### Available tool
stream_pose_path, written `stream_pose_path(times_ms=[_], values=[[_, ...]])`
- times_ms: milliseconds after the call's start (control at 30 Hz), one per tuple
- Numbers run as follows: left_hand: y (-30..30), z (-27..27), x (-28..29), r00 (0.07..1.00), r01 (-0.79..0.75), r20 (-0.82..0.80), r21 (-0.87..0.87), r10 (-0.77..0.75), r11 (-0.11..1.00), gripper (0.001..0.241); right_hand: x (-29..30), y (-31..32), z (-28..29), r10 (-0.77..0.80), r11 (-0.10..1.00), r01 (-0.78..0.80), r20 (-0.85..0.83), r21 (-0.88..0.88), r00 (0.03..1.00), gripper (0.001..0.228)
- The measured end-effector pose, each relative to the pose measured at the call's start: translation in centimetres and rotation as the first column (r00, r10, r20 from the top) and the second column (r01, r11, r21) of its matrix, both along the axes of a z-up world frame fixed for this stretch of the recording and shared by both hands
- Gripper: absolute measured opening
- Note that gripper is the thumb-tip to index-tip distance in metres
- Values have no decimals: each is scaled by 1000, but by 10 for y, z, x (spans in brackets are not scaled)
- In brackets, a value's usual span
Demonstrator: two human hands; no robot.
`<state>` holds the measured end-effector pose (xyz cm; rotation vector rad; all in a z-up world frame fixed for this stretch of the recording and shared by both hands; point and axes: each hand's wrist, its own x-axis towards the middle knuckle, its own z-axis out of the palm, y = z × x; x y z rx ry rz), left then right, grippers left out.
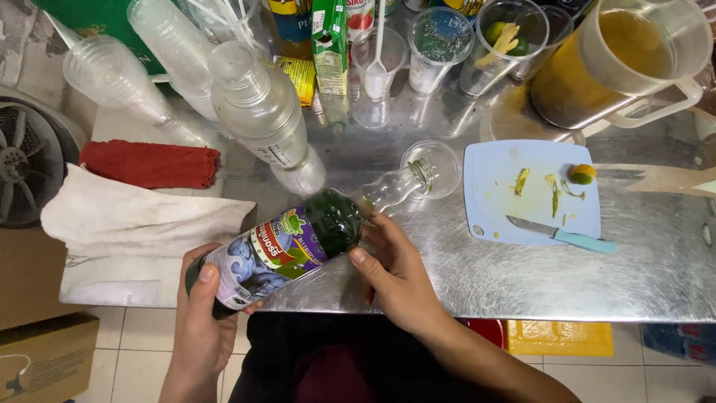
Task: The person pours a green liquid from a bottle into a plastic cup, shakes the cup, and then pours a peach-flavored liquid into the same cup. The person handles multiple bottles and a shaker cup on a metal countertop.
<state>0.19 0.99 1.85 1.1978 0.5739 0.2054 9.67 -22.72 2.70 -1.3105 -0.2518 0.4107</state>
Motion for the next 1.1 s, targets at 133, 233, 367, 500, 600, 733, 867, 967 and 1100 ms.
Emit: stream_pose_path(times_ms=[133, 233, 367, 500, 600, 733, 867, 967, 1100], values=[[-1, 5, 1, 999, 7, 33, 15, -8, 1000, 50, -2, -1, -4, -19, 996, 7, -127, -92, 992, 65], [-1, 6, 2, 1000, 0, 16, 28, -1, 1000, 51, -2, -1, -2, -22, 994, -1, -197, -112, 980, 64], [-2, 13, 3, 998, -18, -65, 46, 21, 999, 53, -1, -1, -2, 4, 999, -10, -175, -34, 985, 52], [-3, 12, 3, 999, -12, -47, 57, 14, 998, 51, -2, -3, -11, -41, 993, 16, -225, -114, 973, 59], [-4, 14, 3, 1000, -12, -24, 42, 13, 999, 48, -3, -3, -10, -12, 999, 1, -202, -55, 979, 50], [-5, 19, 2, 996, -24, -86, 42, 27, 999, 52, -3, -2, -9, -3, 1000, 2, -202, -6, 979, 52], [-7, 25, 3, 988, -48, -148, 35, 53, 998, 47, -2, -3, -5, 9, 1000, -11, -177, -12, 984, 47], [-6, 17, 2, 1000, -16, -26, 30, 17, 999, 49, -2, -3, -3, 15, 1000, -16, -178, -5, 984, 45], [-4, 18, 2, 994, -38, -104, 42, 42, 998, 51, -2, -3, 0, 14, 1000, -17, -181, -18, 983, 44]])
